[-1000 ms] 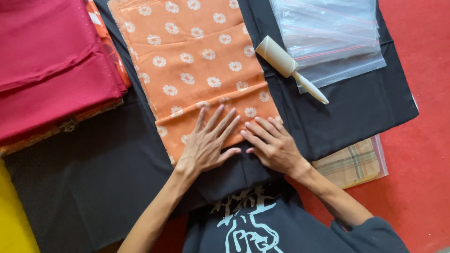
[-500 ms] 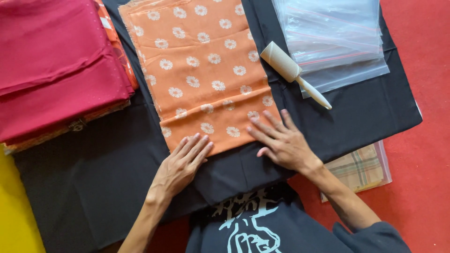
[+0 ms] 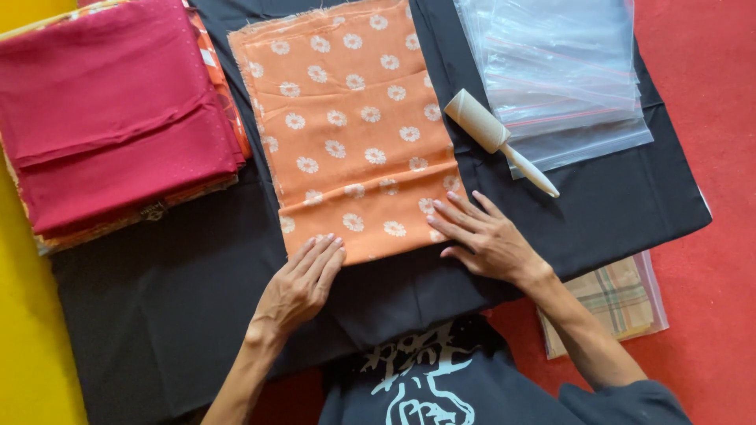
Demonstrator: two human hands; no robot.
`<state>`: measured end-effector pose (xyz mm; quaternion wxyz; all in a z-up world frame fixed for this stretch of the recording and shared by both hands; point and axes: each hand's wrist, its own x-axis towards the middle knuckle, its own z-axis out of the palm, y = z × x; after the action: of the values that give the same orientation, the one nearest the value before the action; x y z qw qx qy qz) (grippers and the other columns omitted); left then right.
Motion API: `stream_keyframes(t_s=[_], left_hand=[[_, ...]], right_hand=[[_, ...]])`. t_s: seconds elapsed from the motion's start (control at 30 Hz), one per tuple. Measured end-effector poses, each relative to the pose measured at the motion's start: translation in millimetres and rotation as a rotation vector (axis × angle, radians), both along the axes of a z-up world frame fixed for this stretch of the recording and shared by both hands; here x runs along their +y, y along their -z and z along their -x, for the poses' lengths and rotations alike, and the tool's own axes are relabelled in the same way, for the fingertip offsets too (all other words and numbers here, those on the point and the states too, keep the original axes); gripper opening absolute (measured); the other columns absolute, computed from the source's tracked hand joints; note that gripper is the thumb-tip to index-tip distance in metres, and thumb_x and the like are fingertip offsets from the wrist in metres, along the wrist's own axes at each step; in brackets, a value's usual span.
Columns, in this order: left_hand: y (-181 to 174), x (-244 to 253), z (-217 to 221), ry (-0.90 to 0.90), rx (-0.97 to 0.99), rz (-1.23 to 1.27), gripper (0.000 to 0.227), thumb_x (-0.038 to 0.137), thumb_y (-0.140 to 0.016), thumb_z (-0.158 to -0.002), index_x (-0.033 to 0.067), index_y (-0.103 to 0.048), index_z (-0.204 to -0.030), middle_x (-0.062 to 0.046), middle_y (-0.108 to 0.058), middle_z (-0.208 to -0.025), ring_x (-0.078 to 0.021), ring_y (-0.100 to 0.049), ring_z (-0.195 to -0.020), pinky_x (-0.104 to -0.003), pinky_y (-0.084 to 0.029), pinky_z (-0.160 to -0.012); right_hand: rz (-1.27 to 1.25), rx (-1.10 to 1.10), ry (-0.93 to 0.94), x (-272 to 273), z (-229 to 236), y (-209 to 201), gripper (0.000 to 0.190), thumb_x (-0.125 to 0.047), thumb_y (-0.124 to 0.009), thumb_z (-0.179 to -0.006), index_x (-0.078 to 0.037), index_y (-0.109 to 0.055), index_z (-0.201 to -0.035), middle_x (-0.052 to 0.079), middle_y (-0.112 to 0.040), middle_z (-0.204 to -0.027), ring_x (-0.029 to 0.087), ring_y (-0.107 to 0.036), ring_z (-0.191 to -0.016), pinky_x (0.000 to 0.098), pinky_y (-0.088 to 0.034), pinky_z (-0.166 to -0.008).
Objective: The person uses a lint roller to roll over an orange patterned fabric on a black table. They repeatedly fold and unfold the fabric while continuing to roll it. Stacks of other fabrics and plastic bags are visible nearby.
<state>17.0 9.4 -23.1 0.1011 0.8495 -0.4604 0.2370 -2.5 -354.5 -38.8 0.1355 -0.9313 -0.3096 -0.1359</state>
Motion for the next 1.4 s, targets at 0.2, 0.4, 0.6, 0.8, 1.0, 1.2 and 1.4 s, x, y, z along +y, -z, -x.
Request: stream_keyframes(t_s=[0.2,0.4,0.6,0.8,1.0,1.2,1.4], left_hand=[[-12,0,3,0.013,0.034,0.045,0.027,0.008,-0.047,-0.104,0.0028,-0.068,-0.121,-0.015,-0.071,-0.116,-0.0296,-0.069,-0.112,-0.039,-0.054,-0.102],[-53,12,45,0.153,0.238,-0.045,0.031,-0.004,-0.043,-0.1,-0.0045,-0.065,-0.122,-0.022,-0.068,-0.125,-0.0354,-0.064,-0.121,-0.046,-0.047,-0.111],[-21,2,78,0.141,0.367,-0.277,0.032,0.011,-0.047,-0.095,-0.0011,-0.064,-0.119,-0.024,-0.067,-0.125,-0.0394,-0.063,-0.119,-0.048,-0.047,-0.103],[-19,-72,20,0.228,0.147,0.144,0.025,0.02,-0.049,-0.105,0.0039,-0.067,-0.105,-0.017,-0.067,-0.097,-0.0351,-0.069,-0.097,-0.044,-0.053,-0.093],[50,-126,-25,0.356,0.287,-0.08,0.049,0.029,-0.052,-0.099,0.0178,-0.048,-0.147,-0.007,-0.044,-0.16,-0.0245,-0.04,-0.15,-0.05,-0.029,-0.123],[55,-142,-49,0.436,0.341,0.297,0.047,0.044,-0.046,-0.105,0.015,-0.058,-0.139,-0.012,-0.062,-0.141,-0.0285,-0.059,-0.134,-0.047,-0.043,-0.114],[61,-142,-49,0.441,0.441,0.204,0.048,0.045,-0.044,-0.102,0.022,-0.053,-0.144,-0.009,-0.063,-0.137,-0.0262,-0.058,-0.134,-0.049,-0.041,-0.119]], right_hand=[[-0.008,0.005,-0.021,-14,-2,-8,0.047,-0.01,-0.062,-0.091,-0.022,-0.067,-0.136,0.001,-0.065,-0.145,0.029,-0.057,-0.137,0.0514,-0.04,-0.117],[0.029,0.285,-0.208,-28,35,-60,0.055,-0.005,-0.056,-0.092,-0.018,-0.056,-0.145,0.001,-0.061,-0.149,0.025,-0.053,-0.142,0.0494,-0.037,-0.118],[-0.075,0.572,-0.191,-26,28,-74,0.05,-0.033,-0.082,-0.083,-0.019,-0.071,-0.13,0.002,-0.072,-0.133,0.026,-0.061,-0.132,0.0444,-0.049,-0.106],[0.162,-0.123,0.53,-74,-51,0,0.071,-0.049,-0.079,-0.092,-0.002,-0.065,-0.143,0.015,-0.069,-0.115,0.034,-0.067,-0.101,0.0454,-0.054,-0.092],[0.059,-0.086,0.692,-74,-78,14,0.034,-0.013,-0.08,-0.092,-0.003,-0.071,-0.123,0.014,-0.071,-0.094,0.039,-0.07,-0.086,0.0469,-0.056,-0.079],[-0.297,-0.013,0.413,-22,-99,-6,0.032,-0.011,-0.089,-0.087,-0.015,-0.076,-0.116,0.003,-0.077,-0.098,0.032,-0.074,-0.092,0.0409,-0.057,-0.083],[-0.342,0.217,-0.216,87,-109,26,0.011,-0.003,-0.064,-0.093,-0.011,-0.064,-0.085,0.01,-0.067,-0.093,0.038,-0.067,-0.087,0.0446,-0.056,-0.078]])
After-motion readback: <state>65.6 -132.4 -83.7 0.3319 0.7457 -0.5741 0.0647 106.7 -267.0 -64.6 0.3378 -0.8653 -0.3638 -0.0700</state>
